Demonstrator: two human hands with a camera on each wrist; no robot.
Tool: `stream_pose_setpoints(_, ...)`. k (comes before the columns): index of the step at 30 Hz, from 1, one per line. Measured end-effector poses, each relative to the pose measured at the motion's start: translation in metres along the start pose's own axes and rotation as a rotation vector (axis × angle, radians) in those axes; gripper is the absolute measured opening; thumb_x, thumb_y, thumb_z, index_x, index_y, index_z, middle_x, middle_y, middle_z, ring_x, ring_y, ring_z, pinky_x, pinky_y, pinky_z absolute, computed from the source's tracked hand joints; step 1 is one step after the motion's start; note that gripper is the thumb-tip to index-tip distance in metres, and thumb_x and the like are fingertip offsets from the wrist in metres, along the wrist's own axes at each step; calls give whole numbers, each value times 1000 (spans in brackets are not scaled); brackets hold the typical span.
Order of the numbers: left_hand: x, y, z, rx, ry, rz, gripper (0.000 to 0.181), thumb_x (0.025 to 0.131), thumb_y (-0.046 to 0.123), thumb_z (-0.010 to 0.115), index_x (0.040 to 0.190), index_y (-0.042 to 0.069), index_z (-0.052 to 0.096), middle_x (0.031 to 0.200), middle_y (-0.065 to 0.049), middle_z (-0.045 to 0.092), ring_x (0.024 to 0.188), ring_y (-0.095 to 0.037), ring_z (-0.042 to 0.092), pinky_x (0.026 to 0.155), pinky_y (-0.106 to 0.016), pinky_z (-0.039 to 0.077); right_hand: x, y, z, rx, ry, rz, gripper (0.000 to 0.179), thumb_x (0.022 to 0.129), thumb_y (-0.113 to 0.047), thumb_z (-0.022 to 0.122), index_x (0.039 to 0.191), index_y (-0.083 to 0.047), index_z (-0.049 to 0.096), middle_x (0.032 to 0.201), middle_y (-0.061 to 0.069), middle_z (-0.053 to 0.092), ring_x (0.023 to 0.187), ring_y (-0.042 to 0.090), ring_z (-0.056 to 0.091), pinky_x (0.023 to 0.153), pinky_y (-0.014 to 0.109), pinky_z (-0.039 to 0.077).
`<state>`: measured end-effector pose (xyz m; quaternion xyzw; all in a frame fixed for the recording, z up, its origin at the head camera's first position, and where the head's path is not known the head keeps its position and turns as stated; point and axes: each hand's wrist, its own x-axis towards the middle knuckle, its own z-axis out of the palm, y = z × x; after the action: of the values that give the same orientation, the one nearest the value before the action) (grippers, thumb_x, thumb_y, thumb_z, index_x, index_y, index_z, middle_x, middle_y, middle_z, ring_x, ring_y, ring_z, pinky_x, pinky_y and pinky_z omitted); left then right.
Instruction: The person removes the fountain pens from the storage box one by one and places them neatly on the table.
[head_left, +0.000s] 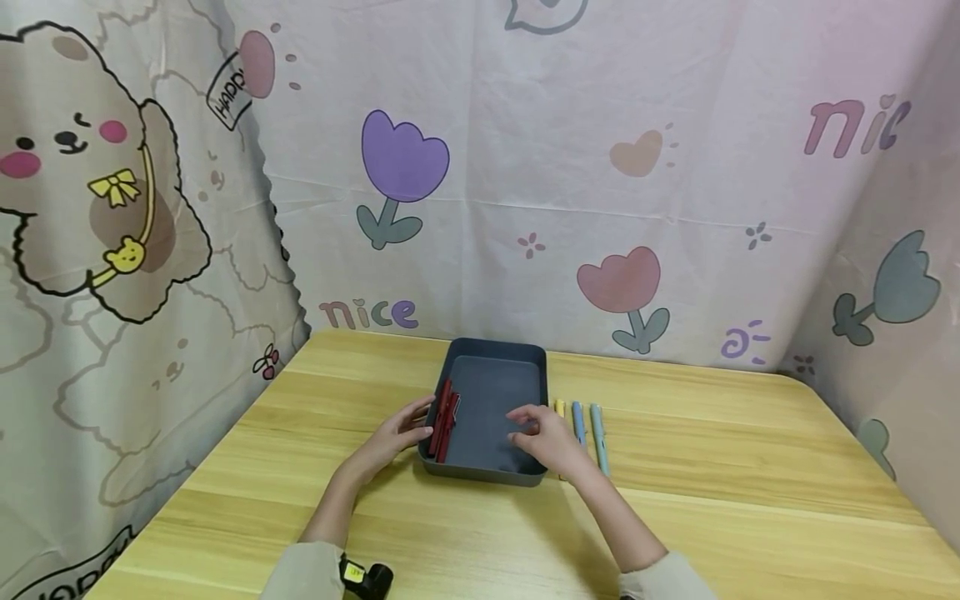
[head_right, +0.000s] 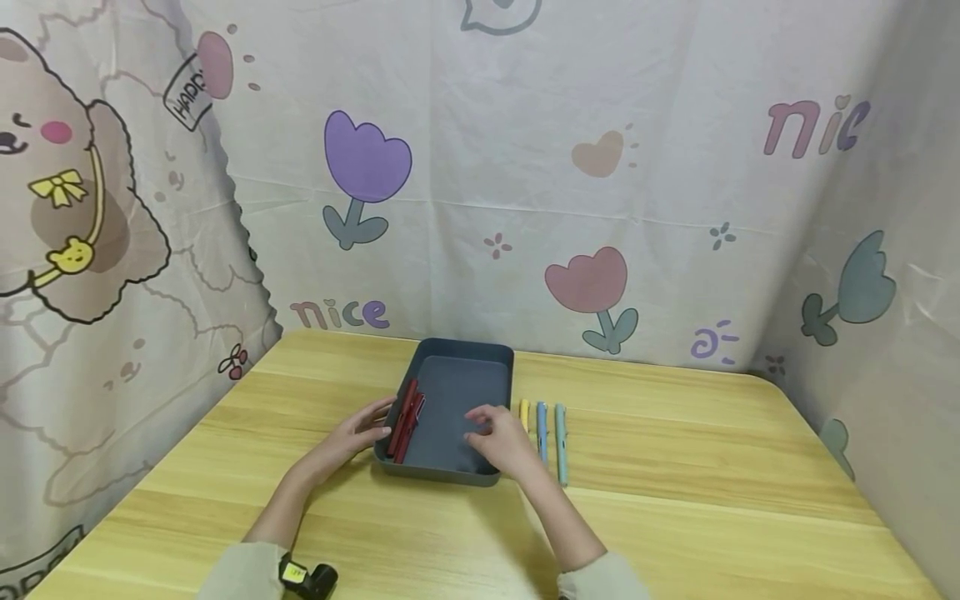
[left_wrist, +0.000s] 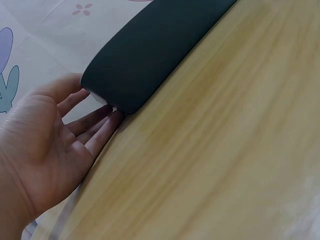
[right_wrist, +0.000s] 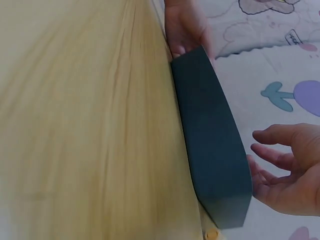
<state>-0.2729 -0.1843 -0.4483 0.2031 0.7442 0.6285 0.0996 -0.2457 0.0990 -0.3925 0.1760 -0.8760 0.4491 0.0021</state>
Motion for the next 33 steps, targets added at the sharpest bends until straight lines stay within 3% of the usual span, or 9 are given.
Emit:
stream_pose_setpoints(14, -1, 4, 0, 15, -12, -3, 58, 95, 17, 52, 146, 6, 24, 144, -23, 26, 128, -39, 29, 101, -49, 28, 22, -11, 34, 75, -114, -28, 27, 85, -9, 65, 110, 0, 63, 99, 14, 62, 82, 20, 59, 64, 29, 51)
stream_pose_setpoints(33, -1, 0, -1, 0, -27, 6, 59, 96, 18, 51, 146, 6, 23, 142, -25, 27, 128, -38, 30, 101, -47, 30, 46, -12, 68, 109, -172, -3, 24, 83, -12, 68, 106, -4, 64, 87, 6, 62, 70, 17, 61, 58, 29, 50)
